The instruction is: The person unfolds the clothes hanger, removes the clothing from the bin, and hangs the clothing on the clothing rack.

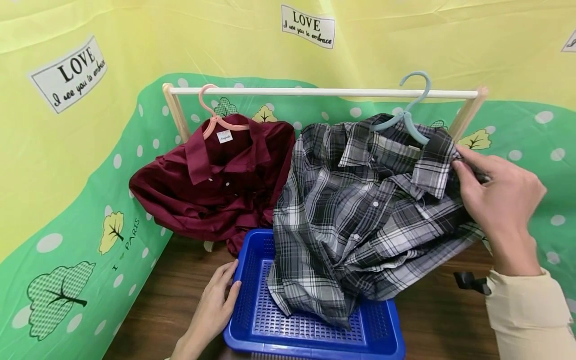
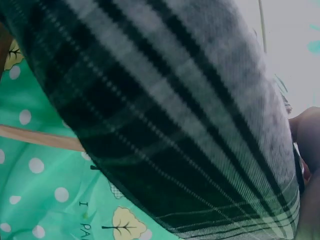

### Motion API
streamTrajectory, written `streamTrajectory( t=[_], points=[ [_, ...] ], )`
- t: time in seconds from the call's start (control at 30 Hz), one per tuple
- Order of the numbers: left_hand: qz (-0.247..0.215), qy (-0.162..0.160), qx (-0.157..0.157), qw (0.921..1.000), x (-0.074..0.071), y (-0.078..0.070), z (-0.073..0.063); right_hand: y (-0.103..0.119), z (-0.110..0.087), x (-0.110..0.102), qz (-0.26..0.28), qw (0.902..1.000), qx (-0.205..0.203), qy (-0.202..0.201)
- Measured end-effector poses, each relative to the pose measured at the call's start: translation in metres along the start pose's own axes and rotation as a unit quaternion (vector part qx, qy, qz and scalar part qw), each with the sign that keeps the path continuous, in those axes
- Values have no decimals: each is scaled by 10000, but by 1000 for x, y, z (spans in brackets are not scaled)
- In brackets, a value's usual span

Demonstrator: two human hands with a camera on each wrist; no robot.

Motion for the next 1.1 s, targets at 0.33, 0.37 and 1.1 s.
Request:
streamTrajectory(
  t=[0.33, 0.37, 1.1],
  points=[
    [-30, -12, -18, 10000, -10, -8, -5, -2, -1, -4, -9, 9993, -210, 304],
    [-38, -5, -22, 10000, -12, -9, -5, -2, -2, -4, 2, 9993, -198, 328],
    [281, -260, 1047, 9938, -46, -45, 17, 57, -45, -41, 1449, 9746, 617, -1593]
  ],
)
Point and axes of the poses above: each hand's wrist, its own z-axis towards the middle knuckle, its own x-axis out of the palm, y = z × x, the point moved 2 cm from there along z, towards the middle knuckle, and after that the axes turned 3 degrees about y, right-handed, at the moved point
